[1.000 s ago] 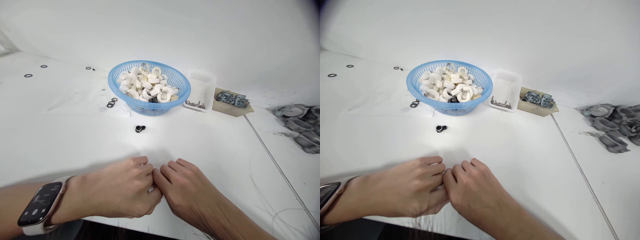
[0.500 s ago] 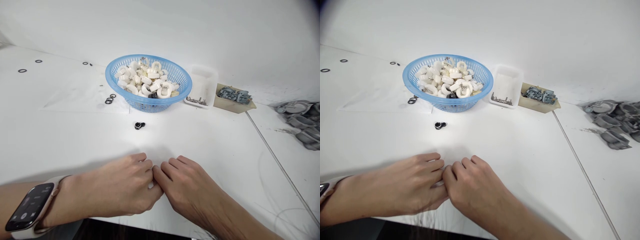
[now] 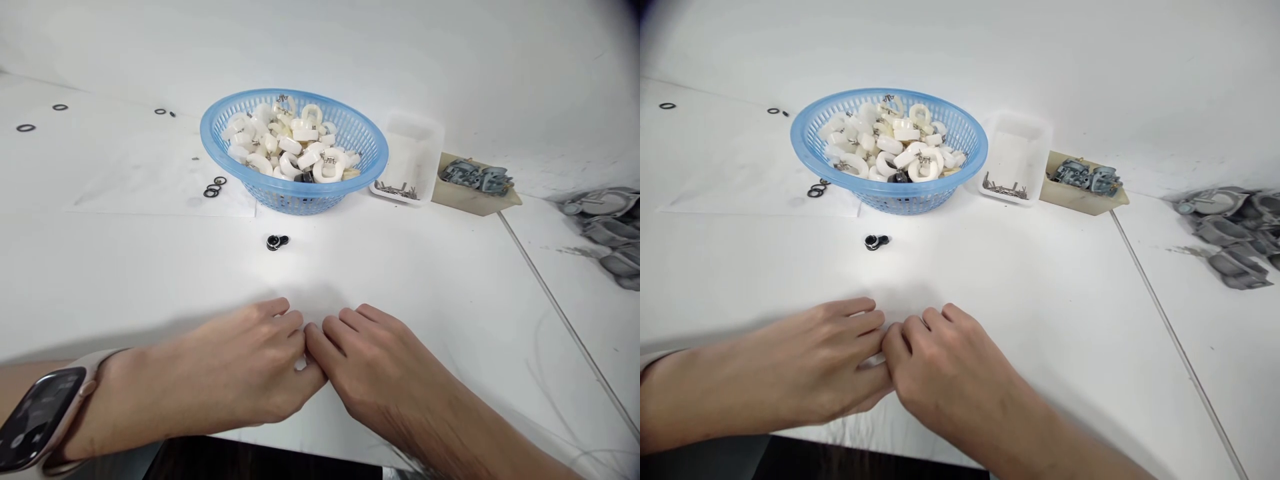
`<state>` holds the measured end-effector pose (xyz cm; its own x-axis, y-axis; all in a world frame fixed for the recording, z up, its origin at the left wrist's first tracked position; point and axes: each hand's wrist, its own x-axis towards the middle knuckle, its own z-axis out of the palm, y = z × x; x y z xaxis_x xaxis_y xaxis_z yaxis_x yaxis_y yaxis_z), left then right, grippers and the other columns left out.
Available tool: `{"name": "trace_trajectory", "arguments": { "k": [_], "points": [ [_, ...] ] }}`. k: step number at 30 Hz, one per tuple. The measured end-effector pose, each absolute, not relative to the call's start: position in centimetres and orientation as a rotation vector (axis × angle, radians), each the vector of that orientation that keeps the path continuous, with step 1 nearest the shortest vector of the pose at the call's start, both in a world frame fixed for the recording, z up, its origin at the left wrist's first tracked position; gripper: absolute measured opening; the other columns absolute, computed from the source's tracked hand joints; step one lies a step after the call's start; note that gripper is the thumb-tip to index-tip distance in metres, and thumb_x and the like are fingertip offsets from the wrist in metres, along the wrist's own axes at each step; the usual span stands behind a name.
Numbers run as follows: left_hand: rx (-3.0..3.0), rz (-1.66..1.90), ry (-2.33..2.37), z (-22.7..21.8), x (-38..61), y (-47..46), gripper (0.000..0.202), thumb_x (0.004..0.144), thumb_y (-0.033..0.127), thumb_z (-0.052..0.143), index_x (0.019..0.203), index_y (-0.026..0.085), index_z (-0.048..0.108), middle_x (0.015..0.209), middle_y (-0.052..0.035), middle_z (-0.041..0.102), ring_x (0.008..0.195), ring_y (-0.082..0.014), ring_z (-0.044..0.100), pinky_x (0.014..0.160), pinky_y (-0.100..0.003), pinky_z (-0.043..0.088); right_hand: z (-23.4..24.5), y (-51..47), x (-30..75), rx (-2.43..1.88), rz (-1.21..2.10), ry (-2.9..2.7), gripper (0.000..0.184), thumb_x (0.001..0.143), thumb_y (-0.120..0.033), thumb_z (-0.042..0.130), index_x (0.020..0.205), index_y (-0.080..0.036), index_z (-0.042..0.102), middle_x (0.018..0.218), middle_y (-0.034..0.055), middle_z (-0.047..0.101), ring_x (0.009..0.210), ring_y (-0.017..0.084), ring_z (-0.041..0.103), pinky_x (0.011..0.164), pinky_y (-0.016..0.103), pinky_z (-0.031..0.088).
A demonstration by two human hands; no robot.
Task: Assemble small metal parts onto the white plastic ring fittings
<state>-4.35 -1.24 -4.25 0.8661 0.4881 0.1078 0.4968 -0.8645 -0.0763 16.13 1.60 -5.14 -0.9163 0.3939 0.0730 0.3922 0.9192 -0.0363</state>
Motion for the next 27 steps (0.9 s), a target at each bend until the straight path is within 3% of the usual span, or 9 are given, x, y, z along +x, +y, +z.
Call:
{"name": "trace_trajectory", "arguments": {
  "k": [27],
  "points": [
    [-2.912,-0.116,-0.77,-4.17,-4.33,-1.37,0.018,0.077,0.013,0.059,0.074,0.022,0.044,0.063,0.0011,0.039,0.056,-0.0175,0.034,0.055,-0.035,0.033,-5.41,1.6,16.19,-0.61,0.031,-2.979,0.02,0.08,0.0,0.046,0.077,-0.02,0.043,0.071,-0.0015,0.045,0.061,0.017,0.034,0.057,0.035,0.024]
  ]
}}
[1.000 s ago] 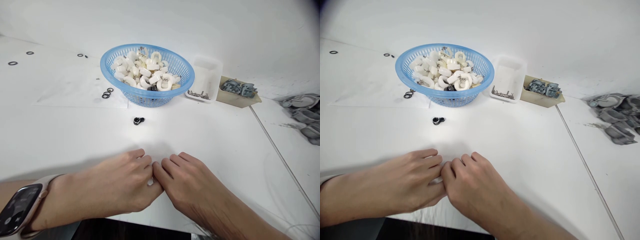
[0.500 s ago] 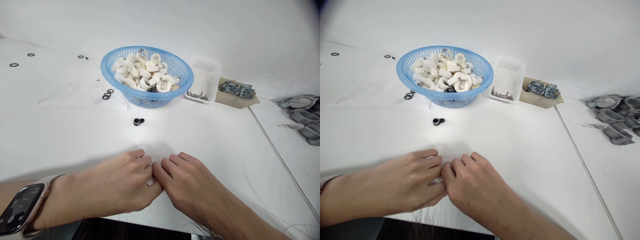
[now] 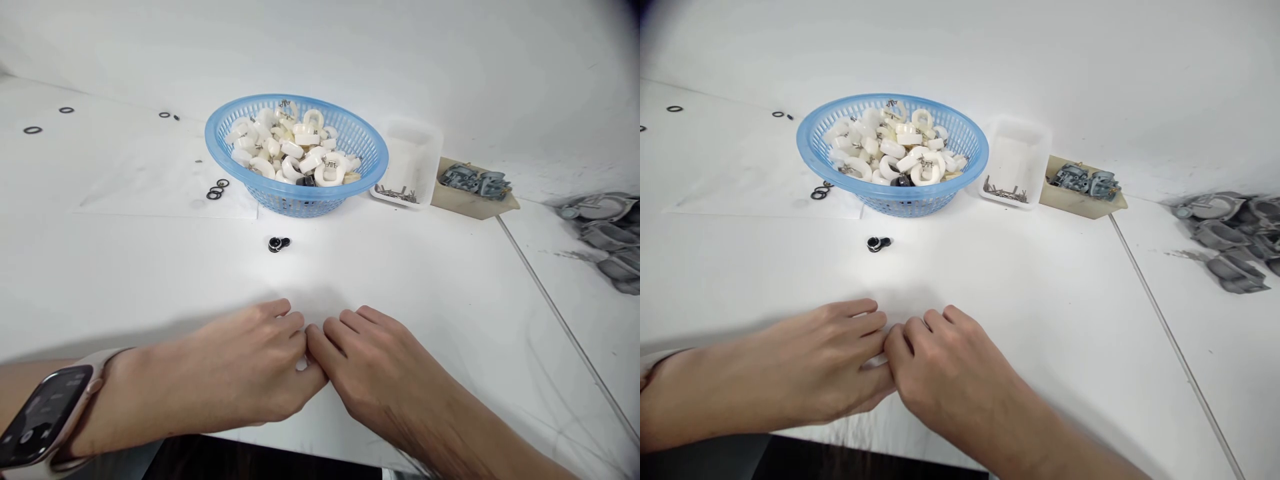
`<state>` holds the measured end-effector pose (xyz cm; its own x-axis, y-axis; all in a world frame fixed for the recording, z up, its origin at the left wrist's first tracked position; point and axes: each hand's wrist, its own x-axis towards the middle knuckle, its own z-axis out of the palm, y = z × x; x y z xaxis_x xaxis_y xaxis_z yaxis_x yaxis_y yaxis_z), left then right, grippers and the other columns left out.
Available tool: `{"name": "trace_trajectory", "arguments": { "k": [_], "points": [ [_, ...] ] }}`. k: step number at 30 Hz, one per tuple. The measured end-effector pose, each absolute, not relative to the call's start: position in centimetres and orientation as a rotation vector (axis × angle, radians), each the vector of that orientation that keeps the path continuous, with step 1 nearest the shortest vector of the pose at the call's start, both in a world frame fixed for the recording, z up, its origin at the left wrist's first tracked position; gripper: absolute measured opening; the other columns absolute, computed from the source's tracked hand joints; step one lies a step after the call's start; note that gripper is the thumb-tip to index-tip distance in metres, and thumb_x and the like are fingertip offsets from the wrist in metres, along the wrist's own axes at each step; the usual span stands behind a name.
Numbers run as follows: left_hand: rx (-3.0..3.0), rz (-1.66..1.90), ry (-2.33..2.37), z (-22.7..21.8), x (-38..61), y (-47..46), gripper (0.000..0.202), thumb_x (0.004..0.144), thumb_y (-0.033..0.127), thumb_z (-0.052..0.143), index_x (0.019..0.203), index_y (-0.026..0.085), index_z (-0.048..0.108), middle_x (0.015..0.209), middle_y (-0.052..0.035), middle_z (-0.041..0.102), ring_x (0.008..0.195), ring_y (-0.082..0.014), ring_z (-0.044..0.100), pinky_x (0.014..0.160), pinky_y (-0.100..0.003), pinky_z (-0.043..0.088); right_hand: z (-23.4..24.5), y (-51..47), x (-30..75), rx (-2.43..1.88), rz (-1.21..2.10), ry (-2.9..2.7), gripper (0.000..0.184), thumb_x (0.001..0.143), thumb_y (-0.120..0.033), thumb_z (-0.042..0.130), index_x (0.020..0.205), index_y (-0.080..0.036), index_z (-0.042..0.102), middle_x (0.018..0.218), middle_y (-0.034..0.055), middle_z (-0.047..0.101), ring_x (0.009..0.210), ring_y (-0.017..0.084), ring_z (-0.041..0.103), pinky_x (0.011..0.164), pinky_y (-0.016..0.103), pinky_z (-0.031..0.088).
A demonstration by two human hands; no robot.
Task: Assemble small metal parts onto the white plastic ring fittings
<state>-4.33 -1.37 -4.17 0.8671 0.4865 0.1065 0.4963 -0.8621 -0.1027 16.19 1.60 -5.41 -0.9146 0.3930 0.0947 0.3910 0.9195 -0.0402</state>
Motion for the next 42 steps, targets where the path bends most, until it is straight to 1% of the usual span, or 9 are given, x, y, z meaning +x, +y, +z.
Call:
{"name": "trace_trajectory", "arguments": {
  "k": [7,14,21,27,33,42],
  "points": [
    [-2.932,-0.107,-0.801,-4.23,-4.37,-1.41,0.016,0.079,0.012,0.057,0.076,0.022,0.044,0.064,0.0011,0.038,0.058,-0.0181,0.035,0.057,-0.036,0.033,-5.16,1.46,16.13,-0.61,0.003,-3.019,0.02,0.081,-0.001,0.045,0.079,-0.02,0.044,0.073,-0.0007,0.046,0.062,0.018,0.035,0.057,0.035,0.024],
    [-2.939,-0.126,-0.83,-4.49,-4.32,-1.38,0.015,0.076,0.011,0.057,0.075,0.022,0.046,0.066,0.0001,0.039,0.061,-0.0186,0.036,0.058,-0.036,0.032,-4.89,1.23,16.26,-0.613,-0.038,-3.028,0.019,0.08,-0.001,0.045,0.082,-0.02,0.046,0.074,0.0001,0.048,0.063,0.018,0.037,0.059,0.035,0.024],
    [-2.957,-0.071,-0.845,-4.69,-4.43,-1.45,0.015,0.082,0.013,0.053,0.078,0.021,0.042,0.068,-0.0002,0.037,0.062,-0.019,0.036,0.059,-0.037,0.034,-4.83,1.22,16.25,-0.619,-0.007,-3.029,0.018,0.08,-0.002,0.047,0.082,-0.02,0.048,0.072,0.0003,0.051,0.062,0.019,0.038,0.059,0.035,0.024],
    [-2.951,-0.094,-0.857,-4.65,-4.38,-1.51,0.015,0.079,0.014,0.056,0.078,0.022,0.043,0.068,0.0,0.037,0.062,-0.0187,0.035,0.06,-0.037,0.033,-4.85,1.3,16.29,-0.628,-0.001,-3.042,0.02,0.078,-0.001,0.048,0.081,-0.02,0.048,0.073,0.0009,0.053,0.063,0.018,0.039,0.06,0.035,0.025],
    [-2.954,-0.071,-0.855,-4.6,-4.35,-1.53,0.016,0.081,0.012,0.053,0.078,0.021,0.041,0.068,0.0001,0.034,0.062,-0.0187,0.035,0.058,-0.037,0.032,-4.81,1.33,16.31,-0.629,0.038,-3.022,0.02,0.078,0.0,0.048,0.08,-0.02,0.048,0.072,0.0007,0.051,0.062,0.018,0.037,0.06,0.035,0.024],
    [-2.947,-0.107,-0.852,-4.52,-4.38,-1.49,0.014,0.079,0.013,0.055,0.076,0.022,0.044,0.067,0.0002,0.036,0.062,-0.0186,0.036,0.058,-0.037,0.033,-4.68,1.27,16.23,-0.639,0.058,-3.022,0.02,0.078,-0.001,0.048,0.08,-0.02,0.048,0.072,0.0,0.052,0.062,0.018,0.037,0.06,0.035,0.023]
  ]
}}
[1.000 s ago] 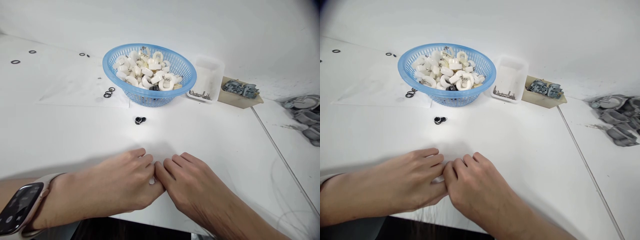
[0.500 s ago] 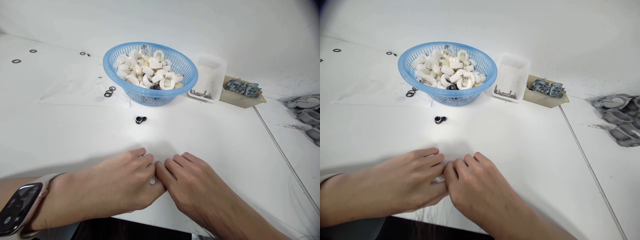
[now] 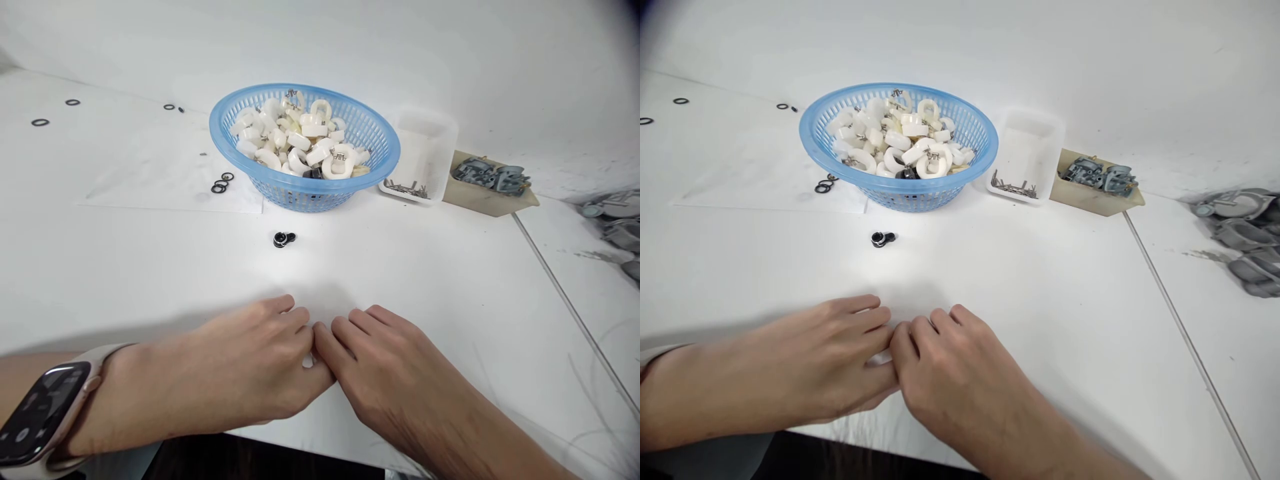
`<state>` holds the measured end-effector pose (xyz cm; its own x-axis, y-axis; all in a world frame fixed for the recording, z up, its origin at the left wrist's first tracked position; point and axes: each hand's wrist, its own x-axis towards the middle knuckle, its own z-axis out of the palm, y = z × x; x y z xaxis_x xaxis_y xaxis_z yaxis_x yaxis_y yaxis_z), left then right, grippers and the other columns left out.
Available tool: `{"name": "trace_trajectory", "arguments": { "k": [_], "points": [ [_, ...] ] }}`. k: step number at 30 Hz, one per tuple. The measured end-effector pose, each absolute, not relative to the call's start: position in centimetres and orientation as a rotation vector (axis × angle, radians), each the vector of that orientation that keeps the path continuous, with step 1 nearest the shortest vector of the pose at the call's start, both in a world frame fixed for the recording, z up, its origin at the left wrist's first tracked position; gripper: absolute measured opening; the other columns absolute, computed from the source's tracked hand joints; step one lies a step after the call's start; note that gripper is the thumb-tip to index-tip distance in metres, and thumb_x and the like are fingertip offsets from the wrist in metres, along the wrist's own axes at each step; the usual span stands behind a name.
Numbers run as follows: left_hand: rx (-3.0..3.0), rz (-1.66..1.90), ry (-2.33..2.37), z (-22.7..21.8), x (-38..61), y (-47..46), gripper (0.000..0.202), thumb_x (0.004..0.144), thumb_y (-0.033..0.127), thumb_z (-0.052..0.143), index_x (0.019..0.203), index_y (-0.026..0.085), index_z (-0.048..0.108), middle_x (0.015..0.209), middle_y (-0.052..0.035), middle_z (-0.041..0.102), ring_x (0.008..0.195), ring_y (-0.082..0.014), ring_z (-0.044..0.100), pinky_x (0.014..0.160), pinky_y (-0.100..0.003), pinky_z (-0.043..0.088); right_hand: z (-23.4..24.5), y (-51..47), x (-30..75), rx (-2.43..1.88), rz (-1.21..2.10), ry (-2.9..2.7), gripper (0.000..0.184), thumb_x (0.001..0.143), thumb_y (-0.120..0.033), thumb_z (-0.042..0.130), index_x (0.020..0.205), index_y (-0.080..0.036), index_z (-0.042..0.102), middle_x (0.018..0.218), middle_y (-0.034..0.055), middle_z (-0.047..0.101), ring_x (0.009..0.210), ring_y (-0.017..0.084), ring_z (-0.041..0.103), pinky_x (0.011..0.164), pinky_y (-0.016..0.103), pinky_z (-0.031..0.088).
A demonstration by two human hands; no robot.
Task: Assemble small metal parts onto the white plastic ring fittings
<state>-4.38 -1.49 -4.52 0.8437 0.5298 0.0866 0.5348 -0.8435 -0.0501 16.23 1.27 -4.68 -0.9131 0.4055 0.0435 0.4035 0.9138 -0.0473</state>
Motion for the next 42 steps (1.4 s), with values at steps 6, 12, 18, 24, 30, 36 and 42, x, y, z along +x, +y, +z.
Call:
{"name": "trace_trajectory", "arguments": {
  "k": [6,12,18,24,30,36,42],
  "points": [
    [-2.952,-0.084,-0.855,-4.35,-4.21,-1.55,0.015,0.08,0.011,0.053,0.077,0.021,0.042,0.067,0.0006,0.034,0.061,-0.0181,0.034,0.057,-0.037,0.032,-4.59,1.26,16.22,-0.671,0.108,-3.041,0.02,0.079,0.0,0.048,0.081,-0.02,0.048,0.073,0.0003,0.052,0.063,0.018,0.038,0.06,0.035,0.024],
    [-2.954,-0.114,-0.87,-4.38,-4.22,-1.55,0.015,0.08,0.012,0.055,0.077,0.021,0.044,0.066,0.0002,0.037,0.061,-0.0189,0.035,0.058,-0.037,0.031,-4.68,1.31,16.25,-0.675,0.096,-3.026,0.02,0.079,-0.001,0.048,0.08,-0.02,0.049,0.072,0.0011,0.052,0.062,0.018,0.038,0.059,0.036,0.024],
    [-2.948,-0.092,-0.87,-4.29,-4.27,-1.46,0.016,0.08,0.012,0.055,0.077,0.021,0.043,0.066,0.0,0.036,0.061,-0.0185,0.035,0.058,-0.037,0.031,-4.67,1.33,16.18,-0.673,0.104,-3.02,0.021,0.079,0.001,0.047,0.079,-0.02,0.049,0.073,0.0016,0.053,0.062,0.018,0.039,0.059,0.036,0.025],
    [-2.941,-0.08,-0.856,-4.2,-4.2,-1.37,0.015,0.08,0.011,0.053,0.077,0.021,0.042,0.066,-0.0001,0.035,0.061,-0.0182,0.035,0.058,-0.037,0.033,-4.68,1.28,16.31,-0.668,0.094,-3.01,0.02,0.078,0.0,0.048,0.079,-0.02,0.05,0.071,0.0014,0.052,0.061,0.018,0.039,0.059,0.037,0.025],
    [-2.947,-0.097,-0.867,-4.34,-4.18,-1.41,0.016,0.079,0.012,0.055,0.075,0.021,0.042,0.065,0.0002,0.035,0.061,-0.0184,0.034,0.058,-0.036,0.031,-4.77,1.35,16.18,-0.663,0.071,-2.991,0.021,0.078,0.0,0.047,0.078,-0.02,0.05,0.07,0.0013,0.053,0.061,0.018,0.041,0.06,0.036,0.026],
    [-2.951,-0.106,-0.872,-4.32,-4.26,-1.52,0.016,0.077,0.012,0.057,0.076,0.021,0.044,0.066,0.0001,0.038,0.061,-0.0187,0.035,0.059,-0.036,0.03,-4.61,1.32,16.09,-0.665,0.078,-2.992,0.021,0.079,0.001,0.046,0.078,-0.02,0.051,0.071,0.0018,0.054,0.061,0.019,0.042,0.06,0.035,0.026],
    [-2.946,-0.096,-0.868,-4.17,-4.29,-1.37,0.016,0.08,0.013,0.056,0.076,0.021,0.043,0.065,-0.0003,0.037,0.061,-0.019,0.036,0.058,-0.037,0.033,-4.64,1.33,16.23,-0.673,0.076,-3.003,0.02,0.079,-0.001,0.047,0.079,-0.02,0.05,0.071,0.0011,0.053,0.061,0.018,0.04,0.06,0.035,0.026]
  ]
}}
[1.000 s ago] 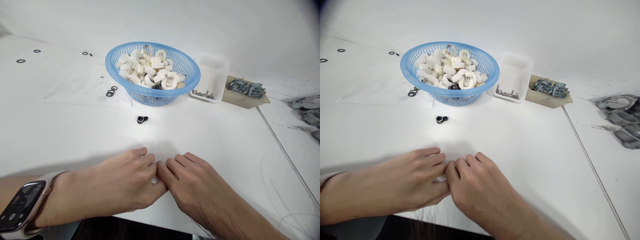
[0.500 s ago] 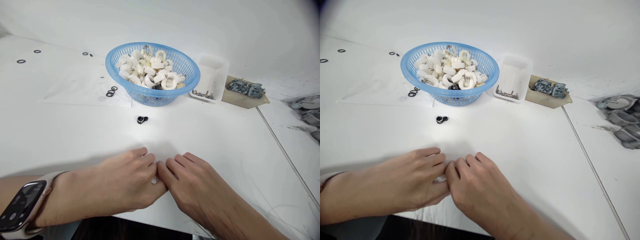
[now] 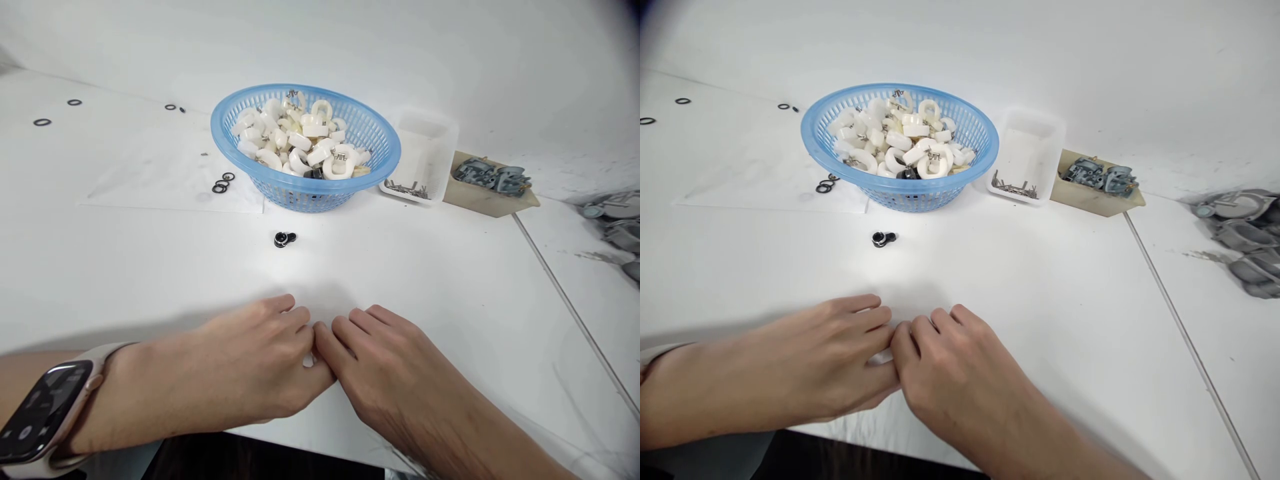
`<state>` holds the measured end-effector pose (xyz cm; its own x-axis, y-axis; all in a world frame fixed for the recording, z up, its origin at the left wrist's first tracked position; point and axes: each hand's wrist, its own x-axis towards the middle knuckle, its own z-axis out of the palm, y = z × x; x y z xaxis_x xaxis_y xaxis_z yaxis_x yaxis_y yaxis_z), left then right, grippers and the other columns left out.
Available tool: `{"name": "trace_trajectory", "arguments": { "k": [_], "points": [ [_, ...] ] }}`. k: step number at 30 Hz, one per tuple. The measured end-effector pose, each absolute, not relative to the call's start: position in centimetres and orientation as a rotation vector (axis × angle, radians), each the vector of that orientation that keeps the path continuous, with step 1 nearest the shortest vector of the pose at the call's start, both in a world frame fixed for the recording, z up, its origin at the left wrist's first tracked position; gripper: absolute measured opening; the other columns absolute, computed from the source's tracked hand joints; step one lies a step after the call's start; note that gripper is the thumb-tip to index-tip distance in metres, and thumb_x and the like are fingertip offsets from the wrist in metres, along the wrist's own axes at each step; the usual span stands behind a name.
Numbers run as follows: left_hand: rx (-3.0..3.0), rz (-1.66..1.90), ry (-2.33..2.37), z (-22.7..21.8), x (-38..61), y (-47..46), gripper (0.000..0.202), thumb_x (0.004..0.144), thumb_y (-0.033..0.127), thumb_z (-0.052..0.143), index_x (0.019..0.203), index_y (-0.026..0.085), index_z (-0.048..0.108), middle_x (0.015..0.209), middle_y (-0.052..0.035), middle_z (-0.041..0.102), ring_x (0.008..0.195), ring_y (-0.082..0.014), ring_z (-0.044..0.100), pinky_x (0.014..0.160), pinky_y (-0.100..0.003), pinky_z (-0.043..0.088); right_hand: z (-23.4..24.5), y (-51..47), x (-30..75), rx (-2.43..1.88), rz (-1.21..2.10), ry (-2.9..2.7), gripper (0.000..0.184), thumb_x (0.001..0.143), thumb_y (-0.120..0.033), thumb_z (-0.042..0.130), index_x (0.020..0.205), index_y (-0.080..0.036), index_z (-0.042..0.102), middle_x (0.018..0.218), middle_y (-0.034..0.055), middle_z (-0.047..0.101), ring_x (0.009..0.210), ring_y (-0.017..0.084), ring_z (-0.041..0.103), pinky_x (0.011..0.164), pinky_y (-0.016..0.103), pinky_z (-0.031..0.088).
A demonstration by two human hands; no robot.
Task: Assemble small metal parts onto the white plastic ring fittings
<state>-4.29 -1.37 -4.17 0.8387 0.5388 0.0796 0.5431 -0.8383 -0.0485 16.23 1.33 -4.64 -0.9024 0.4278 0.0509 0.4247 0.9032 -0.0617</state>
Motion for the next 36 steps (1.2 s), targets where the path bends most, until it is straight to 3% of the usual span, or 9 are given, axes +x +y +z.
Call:
{"name": "trace_trajectory", "arguments": {
  "k": [13,30,36],
  "points": [
    [-2.937,-0.1,-0.844,-3.99,-4.22,-1.38,0.016,0.077,0.011,0.056,0.075,0.021,0.045,0.064,0.0003,0.037,0.06,-0.0184,0.035,0.058,-0.036,0.033,-4.67,1.34,16.22,-0.618,0.028,-3.031,0.019,0.08,0.0,0.046,0.082,-0.02,0.048,0.073,0.0002,0.051,0.063,0.018,0.038,0.06,0.035,0.023],
    [-2.977,-0.022,-0.847,-4.16,-4.3,-1.33,0.018,0.083,0.01,0.05,0.079,0.02,0.036,0.069,0.0004,0.032,0.062,-0.018,0.035,0.059,-0.037,0.038,-4.49,1.28,16.23,-0.678,0.058,-3.057,0.018,0.081,-0.003,0.047,0.083,-0.021,0.044,0.072,-0.0011,0.046,0.062,0.018,0.035,0.059,0.035,0.021],
    [-2.977,0.042,-0.833,-3.88,-4.18,-1.21,0.016,0.084,0.008,0.048,0.08,0.02,0.036,0.07,0.0,0.037,0.064,-0.0184,0.039,0.06,-0.037,0.04,-4.45,0.98,16.27,-0.699,0.064,-3.054,0.018,0.08,-0.003,0.046,0.087,-0.02,0.046,0.074,-0.0013,0.047,0.063,0.018,0.036,0.06,0.035,0.022]
  ]
}}
